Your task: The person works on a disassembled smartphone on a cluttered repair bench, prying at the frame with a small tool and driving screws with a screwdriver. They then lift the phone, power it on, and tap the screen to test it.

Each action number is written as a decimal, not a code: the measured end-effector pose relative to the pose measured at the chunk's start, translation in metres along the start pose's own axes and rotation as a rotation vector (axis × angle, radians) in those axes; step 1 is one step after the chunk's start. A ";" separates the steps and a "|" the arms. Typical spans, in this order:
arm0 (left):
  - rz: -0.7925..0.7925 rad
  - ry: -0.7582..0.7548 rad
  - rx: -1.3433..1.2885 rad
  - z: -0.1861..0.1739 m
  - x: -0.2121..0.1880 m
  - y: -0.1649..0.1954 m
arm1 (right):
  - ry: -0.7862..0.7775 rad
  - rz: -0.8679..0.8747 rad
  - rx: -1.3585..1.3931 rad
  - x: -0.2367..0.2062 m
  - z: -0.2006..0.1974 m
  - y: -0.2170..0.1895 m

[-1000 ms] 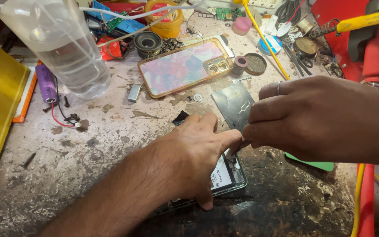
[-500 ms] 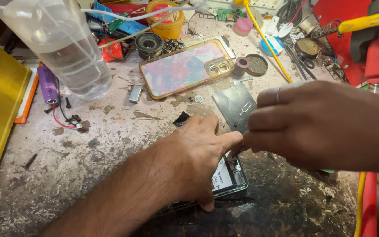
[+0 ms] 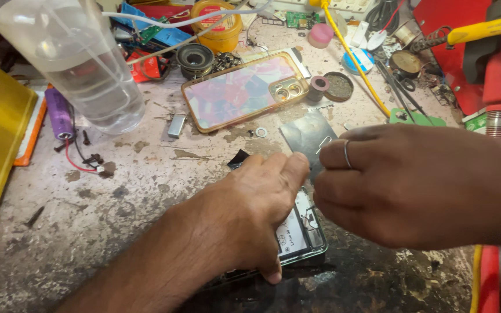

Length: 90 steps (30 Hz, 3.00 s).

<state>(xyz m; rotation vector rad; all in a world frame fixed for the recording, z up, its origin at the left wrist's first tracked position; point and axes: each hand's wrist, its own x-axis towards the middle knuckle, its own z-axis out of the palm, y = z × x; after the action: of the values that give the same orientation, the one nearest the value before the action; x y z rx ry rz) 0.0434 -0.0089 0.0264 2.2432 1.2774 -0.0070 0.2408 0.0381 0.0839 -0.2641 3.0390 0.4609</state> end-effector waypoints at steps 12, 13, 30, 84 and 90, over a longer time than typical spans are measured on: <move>-0.026 -0.036 0.060 -0.004 0.001 0.006 | -0.570 0.216 0.023 0.017 -0.007 -0.002; -0.027 -0.063 0.062 -0.005 0.002 0.006 | -0.546 0.219 0.019 0.018 -0.008 -0.003; -0.079 -0.185 0.121 -0.014 -0.003 0.015 | -0.098 0.229 0.084 -0.011 0.002 -0.002; -0.079 -0.186 0.142 -0.006 0.006 0.009 | -0.309 0.143 0.014 0.023 -0.010 -0.011; 0.053 -0.137 0.249 -0.006 0.001 0.010 | -0.427 0.213 0.062 0.023 -0.007 -0.013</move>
<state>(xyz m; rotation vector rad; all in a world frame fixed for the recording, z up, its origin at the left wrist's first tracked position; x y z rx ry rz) 0.0501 -0.0094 0.0360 2.4377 1.1982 -0.3101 0.2205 0.0203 0.0849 0.1466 2.6627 0.3749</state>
